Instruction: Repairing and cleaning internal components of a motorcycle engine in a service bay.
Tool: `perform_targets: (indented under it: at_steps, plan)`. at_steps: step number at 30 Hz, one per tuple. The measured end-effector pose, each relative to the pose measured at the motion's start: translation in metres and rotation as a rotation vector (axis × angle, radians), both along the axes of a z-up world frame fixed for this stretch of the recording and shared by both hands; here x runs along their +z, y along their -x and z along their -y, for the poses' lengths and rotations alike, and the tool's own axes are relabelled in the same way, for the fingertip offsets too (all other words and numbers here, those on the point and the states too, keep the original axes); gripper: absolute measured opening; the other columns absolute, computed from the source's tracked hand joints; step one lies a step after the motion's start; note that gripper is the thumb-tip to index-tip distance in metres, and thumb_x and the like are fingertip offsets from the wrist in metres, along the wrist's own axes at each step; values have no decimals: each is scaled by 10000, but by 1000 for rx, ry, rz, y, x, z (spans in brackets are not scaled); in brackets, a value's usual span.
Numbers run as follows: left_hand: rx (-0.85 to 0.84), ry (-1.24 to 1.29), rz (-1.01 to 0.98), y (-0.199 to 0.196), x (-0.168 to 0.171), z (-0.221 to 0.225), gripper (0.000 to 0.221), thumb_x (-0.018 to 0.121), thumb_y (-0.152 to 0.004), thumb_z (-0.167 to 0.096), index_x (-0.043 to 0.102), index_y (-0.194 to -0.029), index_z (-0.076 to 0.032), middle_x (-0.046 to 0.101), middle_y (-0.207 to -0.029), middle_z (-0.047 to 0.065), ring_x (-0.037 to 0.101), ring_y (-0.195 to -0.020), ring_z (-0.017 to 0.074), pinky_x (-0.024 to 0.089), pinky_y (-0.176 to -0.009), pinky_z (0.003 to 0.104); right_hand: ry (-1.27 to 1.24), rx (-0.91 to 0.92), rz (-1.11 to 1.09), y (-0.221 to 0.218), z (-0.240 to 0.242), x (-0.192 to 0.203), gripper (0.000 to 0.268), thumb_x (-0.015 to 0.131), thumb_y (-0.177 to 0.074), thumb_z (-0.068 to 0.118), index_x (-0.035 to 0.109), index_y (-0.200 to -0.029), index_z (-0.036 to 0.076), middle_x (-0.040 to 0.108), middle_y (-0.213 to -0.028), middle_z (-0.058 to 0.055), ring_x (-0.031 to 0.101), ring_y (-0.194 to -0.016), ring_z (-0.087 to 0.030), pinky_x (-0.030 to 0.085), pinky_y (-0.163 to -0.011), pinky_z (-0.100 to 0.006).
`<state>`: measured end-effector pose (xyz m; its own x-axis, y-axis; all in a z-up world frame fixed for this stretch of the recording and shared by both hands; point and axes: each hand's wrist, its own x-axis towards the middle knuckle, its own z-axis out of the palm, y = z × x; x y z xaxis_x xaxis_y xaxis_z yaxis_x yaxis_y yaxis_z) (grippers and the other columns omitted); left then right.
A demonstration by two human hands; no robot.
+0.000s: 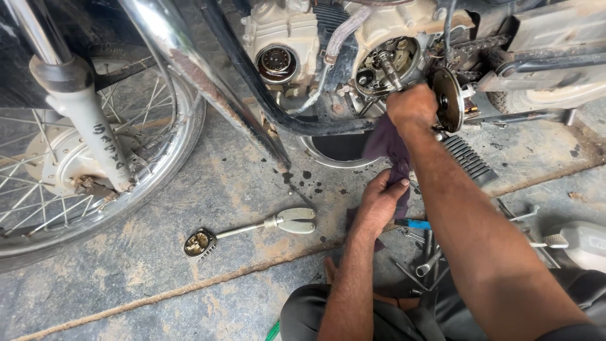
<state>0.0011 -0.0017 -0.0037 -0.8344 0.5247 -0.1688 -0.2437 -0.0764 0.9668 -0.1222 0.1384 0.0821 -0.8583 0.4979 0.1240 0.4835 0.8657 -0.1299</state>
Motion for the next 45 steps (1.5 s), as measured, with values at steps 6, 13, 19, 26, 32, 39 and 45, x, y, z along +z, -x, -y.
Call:
perform_targets:
  at_steps: [6, 13, 19, 26, 32, 39, 45]
  plan:
    - [28, -73, -12, 10, -19, -1, 332, 635, -996, -221, 668, -1260, -21, 720, -1127, 69, 651, -1073, 175, 500, -1014, 356, 34, 52, 47, 23, -34, -38, 281, 686, -946, 238, 770, -1008, -23, 744, -920, -180, 735, -803, -286, 610, -701, -412]
    - [79, -10, 66, 4, 3, 9, 342, 630, -982, -226, 644, -1293, -82, 712, -1175, 6, 648, -1154, 137, 483, -1073, 358, 82, 116, 104, 58, -86, -103, 277, 625, -985, 220, 770, -1002, -16, 736, -909, -163, 726, -763, -269, 616, -685, -410]
    - [74, -31, 52, 4, 0, 2, 260, 644, -985, -225, 709, -1194, -84, 716, -1042, 8, 630, -984, 118, 510, -943, 328, 150, -65, 144, -8, -4, 1, 532, 720, -920, 525, 751, -1027, 5, 689, -890, -150, 694, -768, -270, 595, -679, -410]
    - [7, 17, 52, -10, 5, -2, 254, 633, -1005, -213, 696, -1213, -83, 683, -999, 10, 615, -937, 112, 523, -869, 318, -915, 266, 96, -1, -30, -50, 297, 742, -925, 305, 766, -987, 15, 707, -747, -61, 688, -596, -131, 576, -462, -301]
    - [40, -23, 12, -4, 9, 8, 273, 644, -983, -191, 690, -1229, -83, 716, -1063, 5, 632, -991, 114, 510, -909, 305, 194, -38, -21, -41, -3, 17, 611, 731, -905, 568, 757, -1006, -35, 743, -923, -225, 749, -856, -344, 605, -725, -442]
    - [100, 79, 15, 12, 4, 20, 296, 660, -955, -177, 710, -1229, -77, 742, -1116, 29, 652, -1042, 129, 506, -959, 304, 203, 158, -99, -127, 8, 9, 263, 650, -948, 233, 745, -939, -12, 747, -784, -219, 750, -696, -355, 624, -677, -466]
    - [32, 115, -18, 0, 7, 17, 347, 664, -915, -101, 681, -1260, -64, 740, -1158, 62, 675, -1070, 167, 522, -959, 311, 879, 229, -493, -226, 7, -59, 262, 713, -903, 251, 719, -919, -10, 729, -684, -104, 665, -609, -157, 531, -582, -348]
